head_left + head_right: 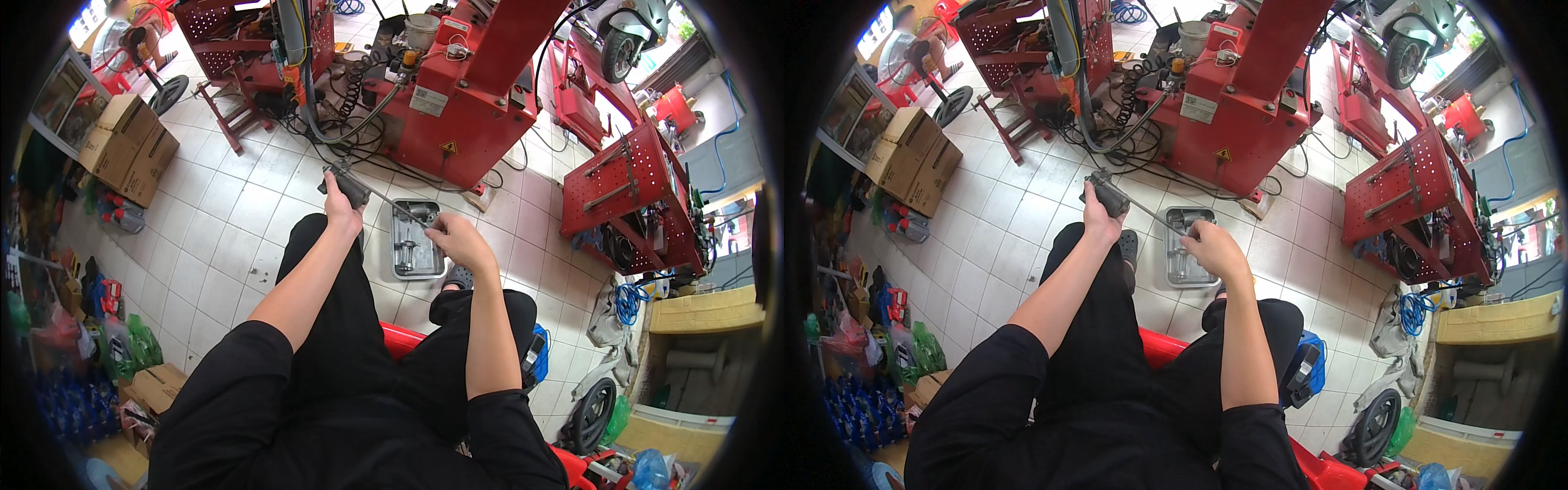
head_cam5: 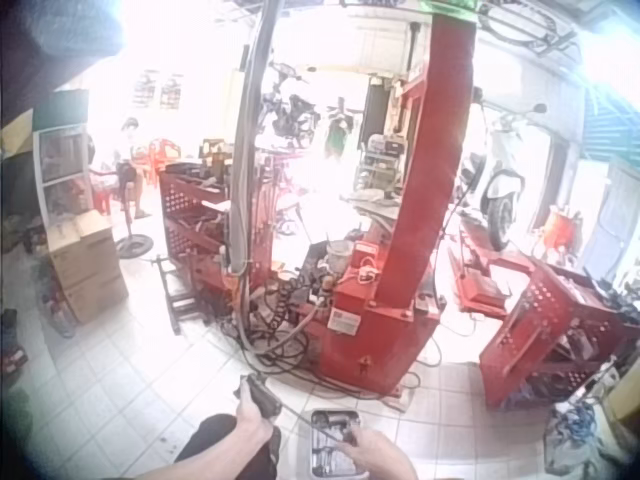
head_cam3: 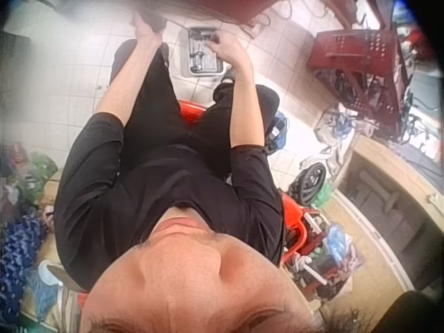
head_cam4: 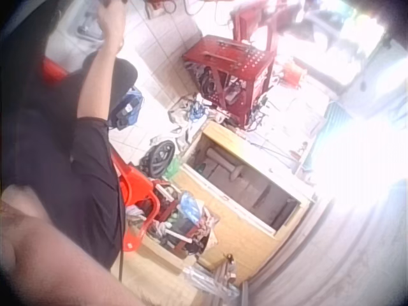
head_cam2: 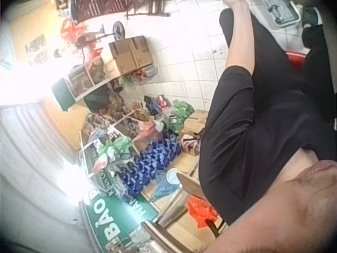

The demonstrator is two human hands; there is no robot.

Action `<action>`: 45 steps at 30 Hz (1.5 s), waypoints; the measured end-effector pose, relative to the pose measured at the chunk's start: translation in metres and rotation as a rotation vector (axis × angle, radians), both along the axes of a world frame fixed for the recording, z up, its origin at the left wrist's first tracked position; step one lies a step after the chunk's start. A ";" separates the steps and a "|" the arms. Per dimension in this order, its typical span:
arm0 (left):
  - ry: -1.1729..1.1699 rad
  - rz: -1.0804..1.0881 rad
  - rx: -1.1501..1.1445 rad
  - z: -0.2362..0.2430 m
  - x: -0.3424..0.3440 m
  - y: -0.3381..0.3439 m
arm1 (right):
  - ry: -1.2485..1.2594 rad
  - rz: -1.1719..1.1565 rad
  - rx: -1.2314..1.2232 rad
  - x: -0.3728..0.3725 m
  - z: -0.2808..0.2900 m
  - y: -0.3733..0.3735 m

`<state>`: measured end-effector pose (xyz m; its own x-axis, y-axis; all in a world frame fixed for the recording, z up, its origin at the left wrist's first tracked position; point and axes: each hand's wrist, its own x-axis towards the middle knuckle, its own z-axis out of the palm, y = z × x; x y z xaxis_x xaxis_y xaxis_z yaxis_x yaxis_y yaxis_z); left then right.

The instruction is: The person sits on a low stool in a workshop and uses a screwdriver to disassemble and manipulate small mechanical parts, including a cylindrical metal component and a metal tray. They repeatedly insert the screwdriver into the parts, rotate them, and place them into the tray.

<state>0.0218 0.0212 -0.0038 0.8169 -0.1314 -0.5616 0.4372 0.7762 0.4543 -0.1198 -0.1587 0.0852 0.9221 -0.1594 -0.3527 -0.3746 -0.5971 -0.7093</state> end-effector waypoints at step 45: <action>-0.043 -0.030 0.003 0.001 -0.002 -0.001 | -0.117 -0.057 -0.121 0.007 0.003 0.032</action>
<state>0.0195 0.0200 -0.0027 0.8359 -0.1546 -0.5266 0.4402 0.7619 0.4751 -0.1132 -0.1262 0.0882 0.9441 -0.2472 -0.2184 -0.3291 -0.6613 -0.6741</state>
